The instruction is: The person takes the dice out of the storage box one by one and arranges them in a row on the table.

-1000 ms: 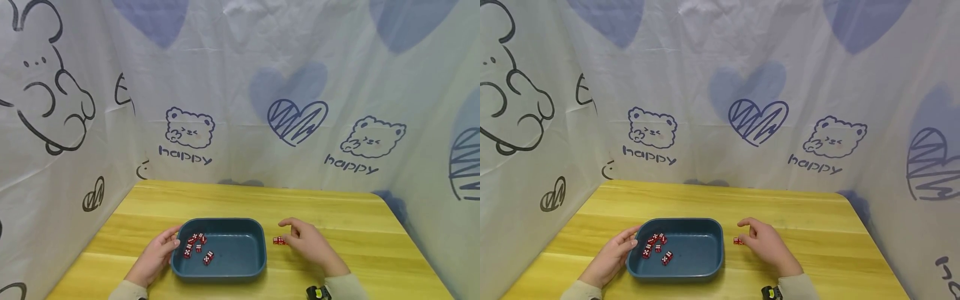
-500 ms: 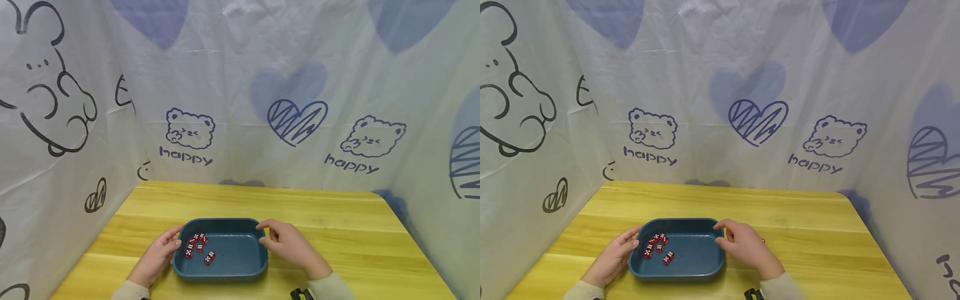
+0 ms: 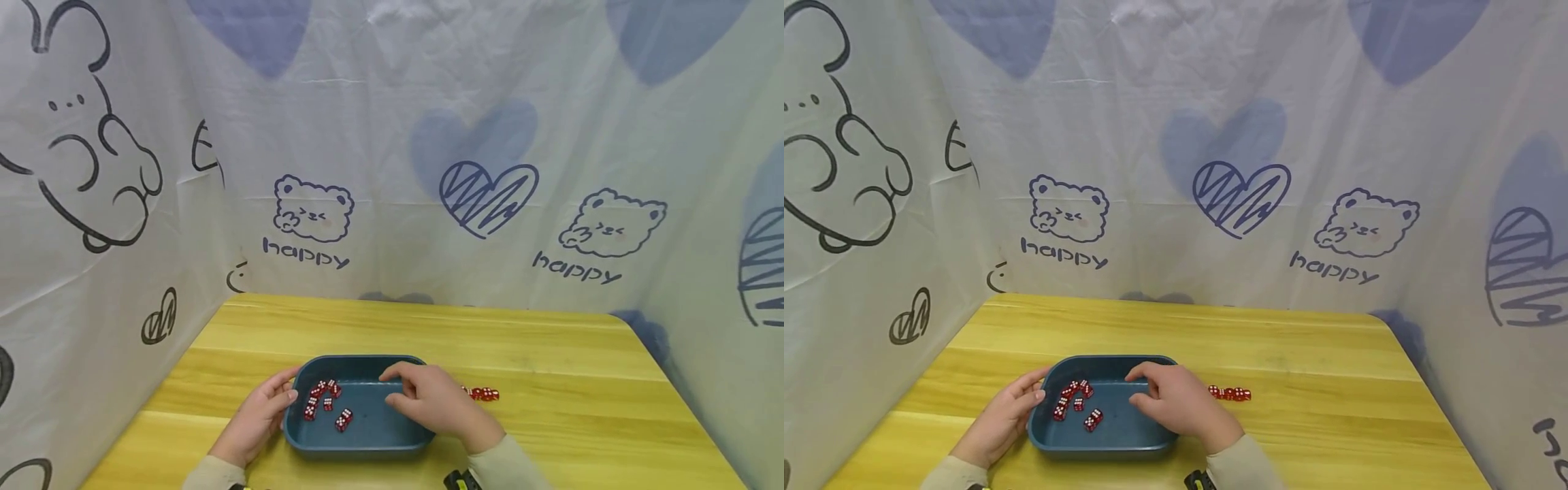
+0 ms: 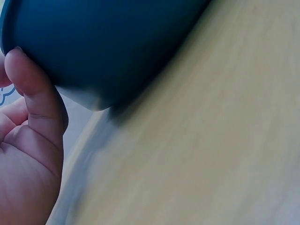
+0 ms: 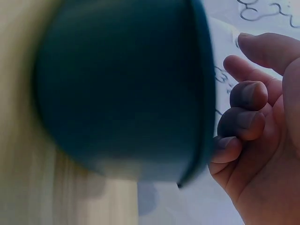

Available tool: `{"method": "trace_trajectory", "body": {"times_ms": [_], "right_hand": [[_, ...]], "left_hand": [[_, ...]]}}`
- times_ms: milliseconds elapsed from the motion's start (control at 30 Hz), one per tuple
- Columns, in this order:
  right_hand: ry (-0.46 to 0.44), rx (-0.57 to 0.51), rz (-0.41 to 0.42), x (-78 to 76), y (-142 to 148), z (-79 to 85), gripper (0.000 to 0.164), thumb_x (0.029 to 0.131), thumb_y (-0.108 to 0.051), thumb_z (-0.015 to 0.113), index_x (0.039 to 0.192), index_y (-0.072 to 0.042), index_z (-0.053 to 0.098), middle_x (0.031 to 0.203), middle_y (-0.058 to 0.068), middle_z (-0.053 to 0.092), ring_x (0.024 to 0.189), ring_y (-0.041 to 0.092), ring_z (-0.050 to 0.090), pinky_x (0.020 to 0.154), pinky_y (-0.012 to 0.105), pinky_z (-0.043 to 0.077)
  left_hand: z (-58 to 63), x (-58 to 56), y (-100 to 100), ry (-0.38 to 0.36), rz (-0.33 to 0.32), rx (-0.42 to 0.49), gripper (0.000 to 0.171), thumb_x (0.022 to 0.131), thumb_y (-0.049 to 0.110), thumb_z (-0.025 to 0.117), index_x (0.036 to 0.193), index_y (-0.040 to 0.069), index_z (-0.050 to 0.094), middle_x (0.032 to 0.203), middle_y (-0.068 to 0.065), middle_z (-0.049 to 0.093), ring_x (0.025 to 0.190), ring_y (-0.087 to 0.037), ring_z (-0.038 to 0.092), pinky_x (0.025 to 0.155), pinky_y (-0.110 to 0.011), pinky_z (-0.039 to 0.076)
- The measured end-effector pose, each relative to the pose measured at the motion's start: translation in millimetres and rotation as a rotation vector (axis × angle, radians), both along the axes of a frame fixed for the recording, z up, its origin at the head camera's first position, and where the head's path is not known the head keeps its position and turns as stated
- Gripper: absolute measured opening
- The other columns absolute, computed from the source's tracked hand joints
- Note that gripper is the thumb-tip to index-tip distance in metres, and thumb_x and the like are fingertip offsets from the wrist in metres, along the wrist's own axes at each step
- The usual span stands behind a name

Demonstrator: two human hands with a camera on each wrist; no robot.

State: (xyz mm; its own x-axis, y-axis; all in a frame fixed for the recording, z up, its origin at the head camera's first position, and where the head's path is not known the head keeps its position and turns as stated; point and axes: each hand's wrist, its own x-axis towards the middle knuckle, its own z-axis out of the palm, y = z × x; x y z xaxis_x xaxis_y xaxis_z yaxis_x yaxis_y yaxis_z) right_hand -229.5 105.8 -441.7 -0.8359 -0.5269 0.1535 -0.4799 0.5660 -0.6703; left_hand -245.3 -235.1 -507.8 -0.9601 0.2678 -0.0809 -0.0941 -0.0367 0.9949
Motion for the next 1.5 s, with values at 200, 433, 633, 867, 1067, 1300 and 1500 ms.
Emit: {"method": "trace_trajectory", "body": {"times_ms": [200, 433, 633, 867, 1067, 1300, 1500], "right_hand": [[-0.024, 0.018, 0.042, -2.4, -21, -4.1, 0.023, 0.097, -0.037, 0.068, 0.119, -0.031, 0.068, 0.063, -0.008, 0.049, 0.048, 0.01, 0.041, 0.05, 0.024, 0.037], [-0.083, 0.061, 0.075, -7.7, -37, -11.6, 0.027, 0.098, -0.036, 0.067, 0.122, -0.026, 0.069, 0.062, -0.007, 0.049, 0.048, 0.012, 0.04, 0.05, 0.024, 0.036], [-0.074, 0.1, 0.09, -12.2, -52, -20.0, 0.025, 0.097, -0.03, 0.067, 0.121, -0.023, 0.07, 0.065, -0.009, 0.052, 0.051, 0.01, 0.044, 0.052, 0.024, 0.037], [-0.035, 0.197, 0.088, -16.2, -70, -31.1, 0.021, 0.095, -0.029, 0.07, 0.115, -0.025, 0.072, 0.064, -0.01, 0.053, 0.055, 0.007, 0.047, 0.053, 0.024, 0.038], [-0.005, 0.29, 0.091, -16.1, -74, -39.0, 0.021, 0.094, -0.028, 0.07, 0.115, -0.029, 0.07, 0.066, -0.013, 0.054, 0.058, 0.005, 0.047, 0.058, 0.025, 0.041], [-0.01, 0.355, 0.089, -17.5, -76, -42.3, 0.026, 0.095, -0.029, 0.07, 0.121, -0.032, 0.068, 0.097, -0.017, 0.066, 0.077, 0.003, 0.054, 0.074, 0.028, 0.047], [-0.014, 0.393, 0.075, -17.6, -75, -41.0, 0.025, 0.093, -0.026, 0.072, 0.117, -0.032, 0.069, 0.106, -0.017, 0.067, 0.088, 0.002, 0.058, 0.082, 0.03, 0.05]], "left_hand": [[-2.6, -1.3, 0, -0.009, 0.027, -0.01, 0.058, 0.103, 0.011, 0.056, 0.155, -0.001, 0.032, 0.108, -0.014, 0.053, 0.072, -0.014, 0.051, 0.057, -0.022, 0.045], [-2.4, -2.0, 1, -0.017, 0.039, -0.012, 0.056, 0.103, 0.009, 0.054, 0.154, 0.0, 0.034, 0.11, -0.017, 0.053, 0.076, -0.016, 0.053, 0.057, -0.022, 0.046], [0.3, -1.8, 2, -0.016, 0.027, -0.018, 0.057, 0.103, 0.01, 0.054, 0.154, -0.001, 0.032, 0.111, -0.017, 0.052, 0.075, -0.016, 0.053, 0.058, -0.022, 0.046], [0.7, -1.2, 4, -0.014, 0.028, -0.01, 0.056, 0.103, 0.009, 0.054, 0.154, -0.002, 0.033, 0.109, -0.017, 0.053, 0.073, -0.015, 0.051, 0.057, -0.022, 0.045], [0.8, -0.2, 4, -0.007, 0.026, -0.006, 0.058, 0.102, 0.009, 0.055, 0.154, -0.003, 0.032, 0.107, -0.015, 0.053, 0.072, -0.015, 0.051, 0.056, -0.022, 0.045], [0.1, -0.6, 3, 0.006, 0.024, 0.001, 0.057, 0.102, 0.008, 0.055, 0.153, -0.003, 0.033, 0.106, -0.015, 0.053, 0.071, -0.014, 0.051, 0.056, -0.021, 0.045], [0.4, -0.1, 5, 0.017, 0.029, 0.008, 0.056, 0.101, 0.005, 0.055, 0.152, -0.005, 0.034, 0.105, -0.015, 0.053, 0.074, -0.014, 0.053, 0.056, -0.022, 0.046]]}}
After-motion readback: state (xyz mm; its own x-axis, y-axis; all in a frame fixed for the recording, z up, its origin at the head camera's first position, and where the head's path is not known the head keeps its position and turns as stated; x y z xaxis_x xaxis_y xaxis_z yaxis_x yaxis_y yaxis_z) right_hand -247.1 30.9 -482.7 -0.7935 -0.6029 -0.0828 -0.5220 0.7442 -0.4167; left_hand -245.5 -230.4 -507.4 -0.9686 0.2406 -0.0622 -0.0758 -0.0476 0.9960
